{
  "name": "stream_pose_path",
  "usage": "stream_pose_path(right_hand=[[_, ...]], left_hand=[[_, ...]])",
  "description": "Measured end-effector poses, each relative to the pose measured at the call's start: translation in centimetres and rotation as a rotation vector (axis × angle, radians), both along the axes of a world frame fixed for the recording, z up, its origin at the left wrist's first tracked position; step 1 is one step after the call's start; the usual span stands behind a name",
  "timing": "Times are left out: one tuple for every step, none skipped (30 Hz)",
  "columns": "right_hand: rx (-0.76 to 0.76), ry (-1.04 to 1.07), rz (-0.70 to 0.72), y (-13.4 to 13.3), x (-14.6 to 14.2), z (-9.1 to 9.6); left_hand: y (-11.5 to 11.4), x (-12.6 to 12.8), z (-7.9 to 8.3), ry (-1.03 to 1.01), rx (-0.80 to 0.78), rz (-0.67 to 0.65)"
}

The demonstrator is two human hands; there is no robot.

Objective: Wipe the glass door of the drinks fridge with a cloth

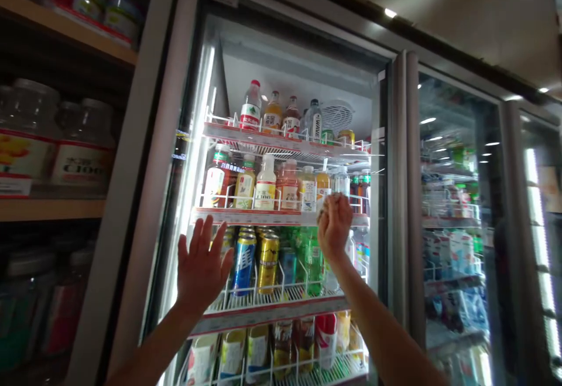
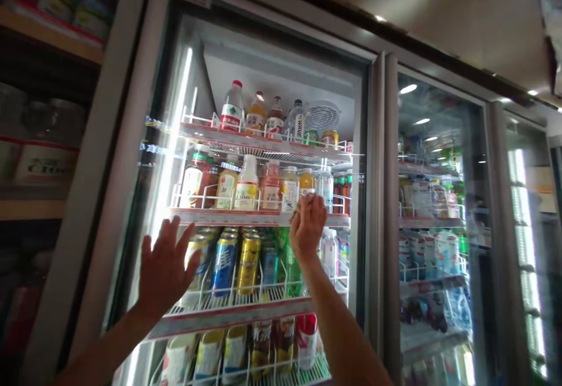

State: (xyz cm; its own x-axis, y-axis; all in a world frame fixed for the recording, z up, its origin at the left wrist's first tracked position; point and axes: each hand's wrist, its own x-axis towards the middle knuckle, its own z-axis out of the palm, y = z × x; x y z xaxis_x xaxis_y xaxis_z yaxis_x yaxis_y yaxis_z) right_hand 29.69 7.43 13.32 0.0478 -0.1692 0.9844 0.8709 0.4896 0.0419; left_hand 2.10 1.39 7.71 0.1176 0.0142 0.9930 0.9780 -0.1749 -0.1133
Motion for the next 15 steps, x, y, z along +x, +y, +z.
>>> stream_pose_path(right_hand=[[0.02, -0.048, -0.001, -0.2, -1.3, -0.4], [0.032, -0.113, -0.01, -0.5, -2.6, -0.8], [0.032, -0.186, -0.02, -0.8, -3.7, -1.1], [0.021, -0.26, -0.025, -1.0, -4.3, -1.3], [0.015, -0.304, -0.034, -1.1, -4.4, -1.4], [0.015, -0.309, -0.046, -1.1, -4.1, -1.2], [0.023, -0.274, -0.06, -1.0, -3.4, -0.9], [0.037, -0.205, -0.072, -0.8, -2.6, -0.5], [0.052, -0.121, -0.081, -0.6, -1.8, 0.0], [0.069, -0.042, -0.087, -0.4, -1.3, 0.3], [0.083, 0.007, -0.089, -0.2, -1.0, 0.6], [0.091, 0.013, -0.088, -0.1, -1.0, 0.6], [0.089, -0.028, -0.086, -0.1, -1.2, 0.6], [0.077, -0.101, -0.088, -0.2, -1.4, 0.4], [0.06, -0.174, -0.095, -0.2, -1.4, 0.1]], left_hand=[[0.0, 0.0, 0.0, 0.0, -0.001, 0.0], [-0.1, 0.0, 0.0, -0.003, -0.002, -0.003], [-0.1, 0.0, 0.0, -0.007, -0.005, -0.006], [-0.1, -0.1, 0.1, -0.007, -0.006, -0.008], [-0.2, -0.1, 0.1, -0.007, -0.007, -0.008], [-0.2, -0.1, 0.1, -0.004, -0.009, -0.007], [-0.2, -0.1, 0.1, -0.002, -0.008, -0.006], [-0.2, -0.1, 0.1, 0.002, -0.006, -0.005], [-0.2, -0.1, 0.1, 0.004, -0.002, -0.005], [-0.2, -0.1, 0.1, 0.004, 0.001, -0.005], [-0.1, -0.1, 0.1, 0.003, 0.002, -0.006], [0.0, -0.1, 0.1, 0.003, 0.002, -0.008], [0.0, -0.1, 0.1, 0.002, 0.002, -0.01], [0.0, -0.1, 0.0, 0.001, 0.002, -0.013], [0.0, -0.1, 0.0, -0.001, 0.002, -0.017]])
